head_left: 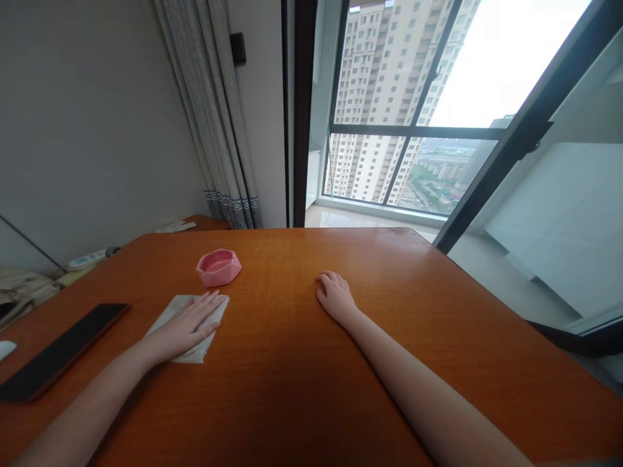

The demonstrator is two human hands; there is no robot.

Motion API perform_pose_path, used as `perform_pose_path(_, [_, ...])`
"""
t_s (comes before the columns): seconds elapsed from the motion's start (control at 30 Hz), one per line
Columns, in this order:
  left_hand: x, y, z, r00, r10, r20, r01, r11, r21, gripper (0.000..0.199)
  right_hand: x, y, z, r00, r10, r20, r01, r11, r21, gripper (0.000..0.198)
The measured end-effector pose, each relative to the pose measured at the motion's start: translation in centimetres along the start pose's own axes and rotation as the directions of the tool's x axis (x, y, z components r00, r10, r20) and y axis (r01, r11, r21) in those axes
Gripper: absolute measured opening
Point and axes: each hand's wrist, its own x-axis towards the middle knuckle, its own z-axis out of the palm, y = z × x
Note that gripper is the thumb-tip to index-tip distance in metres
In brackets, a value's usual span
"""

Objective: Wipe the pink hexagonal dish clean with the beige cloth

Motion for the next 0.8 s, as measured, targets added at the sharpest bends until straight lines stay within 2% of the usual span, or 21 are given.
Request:
perform_pose_path(0.07, [0.1,0.8,-0.8,0.999,-0.025,-0.036,0.024,0.999,-0.024,0.066,0.1,-0.3,0.2,1.000,0.002,-0.022,-0.003,1.000,-0.022,0.025])
perform_pose_path(0.13, [0.8,3.1,-1.7,0.995,-0.021,-0.099,0.014,0.998,-0.066,0.061,0.2,-0.6,0.4,0.999,0.005,-0.039,-0.008,0.998,-0.055,0.024])
perform_pose_path(0.2, [2.0,6.3,-2.4,0.989,0.029,-0.148,-0.048,0.991,-0.127,0.053,0.3,-1.0,0.6,0.999,0.017,-0.048,-0.022,0.996,-0.089,0.023])
perform_pose_path(0.27, [3.8,9.8,-2.7,0.977,0.128,-0.170,-0.159,0.969,-0.189,0.045,0.4,-1.2,0.6,0.998,0.028,-0.049,-0.033,0.994,-0.102,0.022])
perform_pose_path(0.37, [7.1,14.3,-1.8,0.960,0.216,-0.175,-0.257,0.930,-0.261,0.032,0.4,-1.2,0.6,0.999,0.002,-0.041,-0.004,0.998,-0.063,0.024])
perform_pose_path(0.47, [10.1,17.5,-0.1,0.947,0.245,-0.210,-0.293,0.925,-0.241,0.024,0.3,-1.0,0.4,0.994,-0.108,-0.020,0.108,0.993,0.041,0.033])
perform_pose_path(0.6, [11.7,19.4,1.7,0.905,0.327,-0.273,-0.383,0.905,-0.187,0.030,0.2,-0.7,0.4,0.976,-0.219,-0.001,0.216,0.958,0.187,0.041])
perform_pose_path(0.8, [10.8,18.8,2.2,0.887,0.380,-0.262,-0.421,0.898,-0.124,0.025,0.1,-0.8,0.4,0.957,-0.287,0.032,0.275,0.940,0.200,0.030])
